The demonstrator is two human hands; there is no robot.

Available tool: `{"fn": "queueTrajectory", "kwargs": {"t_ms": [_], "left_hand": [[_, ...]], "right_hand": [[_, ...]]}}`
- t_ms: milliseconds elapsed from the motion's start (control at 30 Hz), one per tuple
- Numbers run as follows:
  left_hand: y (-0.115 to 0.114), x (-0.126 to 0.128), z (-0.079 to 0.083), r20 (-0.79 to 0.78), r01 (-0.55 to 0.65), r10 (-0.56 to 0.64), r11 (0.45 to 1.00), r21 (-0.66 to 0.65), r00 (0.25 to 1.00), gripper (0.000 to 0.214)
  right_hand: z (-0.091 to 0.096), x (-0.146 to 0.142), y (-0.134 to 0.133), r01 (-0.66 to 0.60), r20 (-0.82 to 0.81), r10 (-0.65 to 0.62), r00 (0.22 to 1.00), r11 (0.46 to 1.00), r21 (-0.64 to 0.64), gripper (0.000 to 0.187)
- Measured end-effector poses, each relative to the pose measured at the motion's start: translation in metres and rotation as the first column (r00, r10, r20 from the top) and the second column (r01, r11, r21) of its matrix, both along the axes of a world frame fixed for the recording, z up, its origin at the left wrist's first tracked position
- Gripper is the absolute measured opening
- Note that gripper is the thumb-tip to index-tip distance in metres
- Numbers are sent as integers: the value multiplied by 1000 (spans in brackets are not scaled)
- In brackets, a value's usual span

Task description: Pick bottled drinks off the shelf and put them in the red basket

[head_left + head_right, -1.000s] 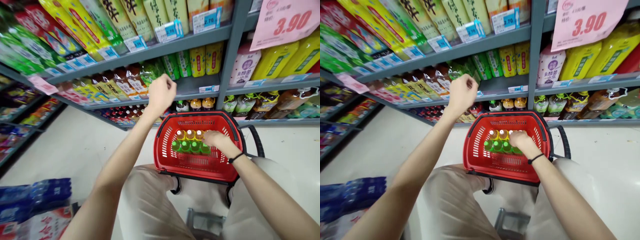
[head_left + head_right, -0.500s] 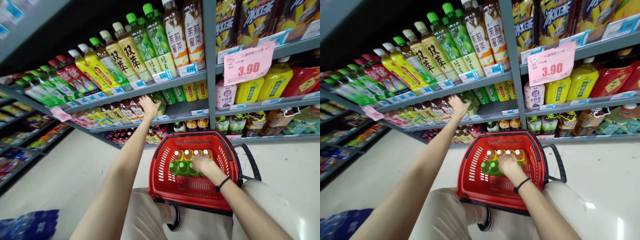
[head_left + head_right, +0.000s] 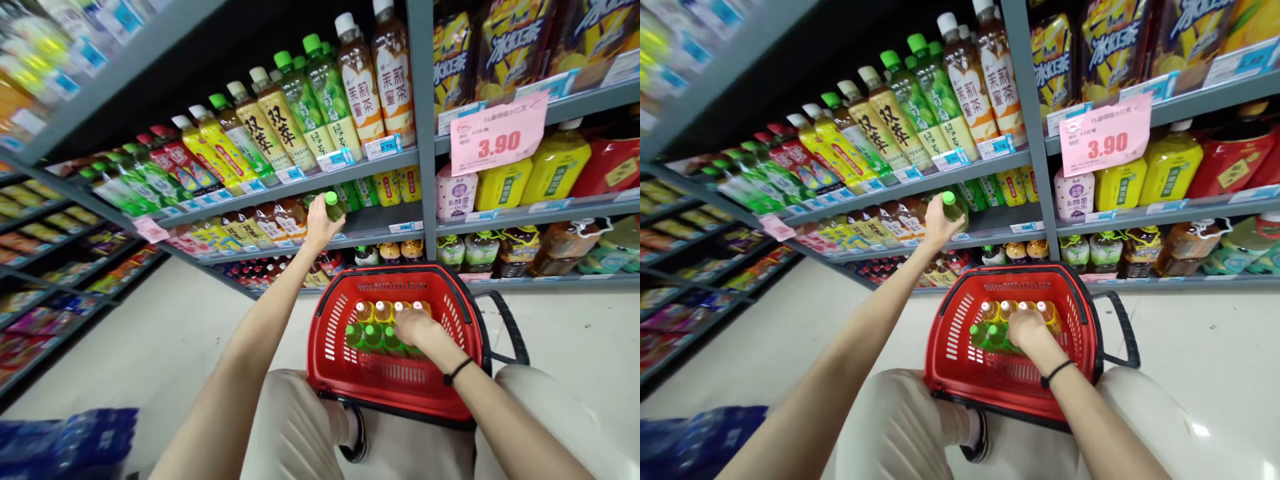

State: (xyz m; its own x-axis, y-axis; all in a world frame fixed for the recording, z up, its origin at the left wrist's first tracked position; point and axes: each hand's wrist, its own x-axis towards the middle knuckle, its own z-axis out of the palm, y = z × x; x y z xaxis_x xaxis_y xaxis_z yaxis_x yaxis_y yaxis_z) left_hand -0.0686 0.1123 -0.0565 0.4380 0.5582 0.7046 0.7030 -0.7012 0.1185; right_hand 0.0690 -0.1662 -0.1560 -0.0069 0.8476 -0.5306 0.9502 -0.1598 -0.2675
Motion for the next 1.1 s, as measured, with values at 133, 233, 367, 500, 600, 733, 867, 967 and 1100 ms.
{"fn": "queueTrajectory", "kwargs": {"t_ms": [133,233,367,500,600,733,867,967,1100], "left_hand": [[-33,-17,28,135,167,-181,980,109,974,71],[-83,-25,47,391,286,-308,951,115,867,75],[-157,-38,54,772,604,-330,792,-86,544,74],[-202,-51,32,902,796,-95,515,-316,420,61],[-206,-60,2,899,803,15,443,-398,437,63],[-190,-72,-38,851,808,304,293,-512,429,53],[-180,-79,-55,818,855,467,214,-473,336,55],[-181,-84,-53,832,870,409,153,-468,375,52],[-185,-88,-49,854,870,263,91,-484,448,38]], "right_hand": [[5,1,-5,73,-154,-47,987,983,166,17],[10,3,1,242,-361,-112,926,910,337,31],[10,-1,12,482,-712,-140,688,822,304,61],[8,-23,2,498,-978,-178,106,861,-102,81],[4,-41,-11,263,-924,-339,-176,889,-376,84],[-10,-55,-14,189,-874,-432,-222,861,-473,79],[-23,-61,-12,353,-959,-282,-1,897,-265,74],[-23,-66,-24,444,-972,-162,170,893,-71,66],[-12,-69,-48,494,-911,-135,390,866,83,65]]}}
